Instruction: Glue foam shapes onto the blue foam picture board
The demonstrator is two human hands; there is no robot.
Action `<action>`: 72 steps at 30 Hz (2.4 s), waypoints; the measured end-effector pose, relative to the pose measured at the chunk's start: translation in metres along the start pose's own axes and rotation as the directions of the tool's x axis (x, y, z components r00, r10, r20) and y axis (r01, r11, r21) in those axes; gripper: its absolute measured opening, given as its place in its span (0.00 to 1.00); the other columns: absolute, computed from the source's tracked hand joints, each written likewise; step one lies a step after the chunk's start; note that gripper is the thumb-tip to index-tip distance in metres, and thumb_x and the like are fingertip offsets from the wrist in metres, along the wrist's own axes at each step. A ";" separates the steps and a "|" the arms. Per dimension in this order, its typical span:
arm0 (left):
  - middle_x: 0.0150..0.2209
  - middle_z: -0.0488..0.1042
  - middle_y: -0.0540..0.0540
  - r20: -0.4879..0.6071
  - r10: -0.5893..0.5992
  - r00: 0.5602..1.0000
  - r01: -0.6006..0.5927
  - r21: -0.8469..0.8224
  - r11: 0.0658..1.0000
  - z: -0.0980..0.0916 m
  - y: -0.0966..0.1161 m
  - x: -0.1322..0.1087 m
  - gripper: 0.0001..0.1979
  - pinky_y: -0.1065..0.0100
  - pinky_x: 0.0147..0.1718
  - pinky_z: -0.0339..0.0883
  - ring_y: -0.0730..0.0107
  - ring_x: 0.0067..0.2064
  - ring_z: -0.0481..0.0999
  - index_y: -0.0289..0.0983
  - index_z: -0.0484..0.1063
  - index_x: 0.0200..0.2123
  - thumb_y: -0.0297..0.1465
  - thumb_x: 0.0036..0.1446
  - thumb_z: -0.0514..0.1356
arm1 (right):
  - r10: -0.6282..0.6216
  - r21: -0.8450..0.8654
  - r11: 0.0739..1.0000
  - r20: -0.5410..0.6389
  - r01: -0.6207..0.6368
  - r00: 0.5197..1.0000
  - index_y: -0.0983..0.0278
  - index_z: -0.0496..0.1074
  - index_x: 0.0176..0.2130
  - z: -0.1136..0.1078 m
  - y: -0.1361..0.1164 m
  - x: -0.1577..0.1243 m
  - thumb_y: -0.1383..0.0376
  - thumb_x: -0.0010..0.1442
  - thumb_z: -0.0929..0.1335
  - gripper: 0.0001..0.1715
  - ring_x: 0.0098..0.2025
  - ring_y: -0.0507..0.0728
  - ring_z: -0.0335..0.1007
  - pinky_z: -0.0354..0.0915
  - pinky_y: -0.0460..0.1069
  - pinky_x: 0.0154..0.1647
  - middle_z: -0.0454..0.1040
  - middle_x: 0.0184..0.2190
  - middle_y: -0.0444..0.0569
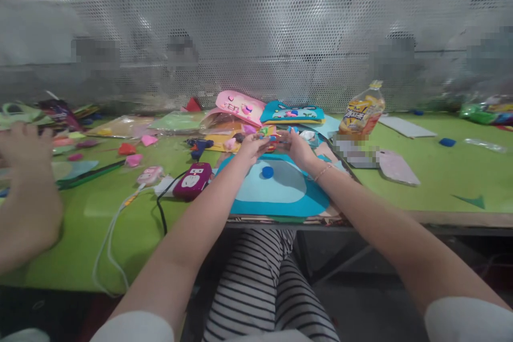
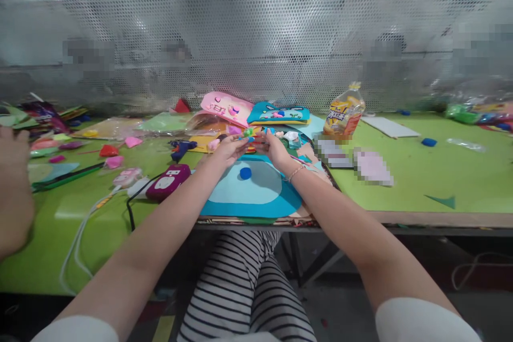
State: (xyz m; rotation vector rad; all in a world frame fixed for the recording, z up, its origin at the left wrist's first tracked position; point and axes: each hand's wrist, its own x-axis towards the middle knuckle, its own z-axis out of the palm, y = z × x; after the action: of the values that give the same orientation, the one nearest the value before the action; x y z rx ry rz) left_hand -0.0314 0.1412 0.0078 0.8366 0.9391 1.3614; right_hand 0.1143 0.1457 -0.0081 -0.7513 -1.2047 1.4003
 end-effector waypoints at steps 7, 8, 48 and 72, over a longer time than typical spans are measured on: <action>0.23 0.72 0.52 0.009 0.013 1.000 -0.013 0.010 1.000 0.001 -0.002 -0.001 0.16 0.70 0.33 0.70 0.77 0.25 0.74 0.34 0.65 0.31 0.17 0.41 0.67 | -0.029 -0.008 1.000 -0.007 0.029 1.000 0.61 0.69 0.39 -0.002 0.002 0.004 0.45 0.60 0.57 0.26 0.43 0.56 0.72 0.66 0.55 0.50 0.76 0.38 0.49; 0.23 0.72 0.52 0.023 0.021 1.000 -0.021 0.008 1.000 0.002 -0.002 -0.002 0.16 0.69 0.34 0.71 0.76 0.25 0.74 0.33 0.65 0.31 0.17 0.41 0.66 | -0.035 -0.014 0.999 -0.002 0.035 0.999 0.61 0.69 0.39 -0.002 0.002 0.004 0.45 0.59 0.57 0.26 0.44 0.57 0.72 0.65 0.55 0.51 0.76 0.39 0.49; 0.23 0.74 0.48 0.122 -0.083 0.989 0.112 -0.260 0.959 0.000 0.006 0.004 0.04 0.74 0.35 0.71 0.77 0.27 0.75 0.31 0.72 0.30 0.23 0.54 0.57 | -0.132 -0.150 0.977 0.122 0.150 0.984 0.57 0.71 0.48 -0.001 -0.005 -0.004 0.45 0.56 0.60 0.28 0.57 0.58 0.62 0.62 0.57 0.55 0.68 0.54 0.45; 0.24 0.75 0.49 0.130 -0.036 0.991 0.049 -0.101 0.994 0.000 0.002 0.000 0.05 0.74 0.32 0.69 0.76 0.27 0.75 0.34 0.72 0.28 0.21 0.46 0.63 | -0.115 -0.138 0.981 0.154 0.137 0.981 0.59 0.70 0.46 -0.002 0.002 -0.004 0.49 0.57 0.62 0.23 0.53 0.58 0.66 0.65 0.57 0.53 0.72 0.48 0.48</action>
State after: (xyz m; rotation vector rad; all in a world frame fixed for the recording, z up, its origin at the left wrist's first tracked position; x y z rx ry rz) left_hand -0.0322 0.1415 0.0091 0.8102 0.7760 1.2929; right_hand 0.1162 0.1420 -0.0108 -0.6709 -1.4584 1.2884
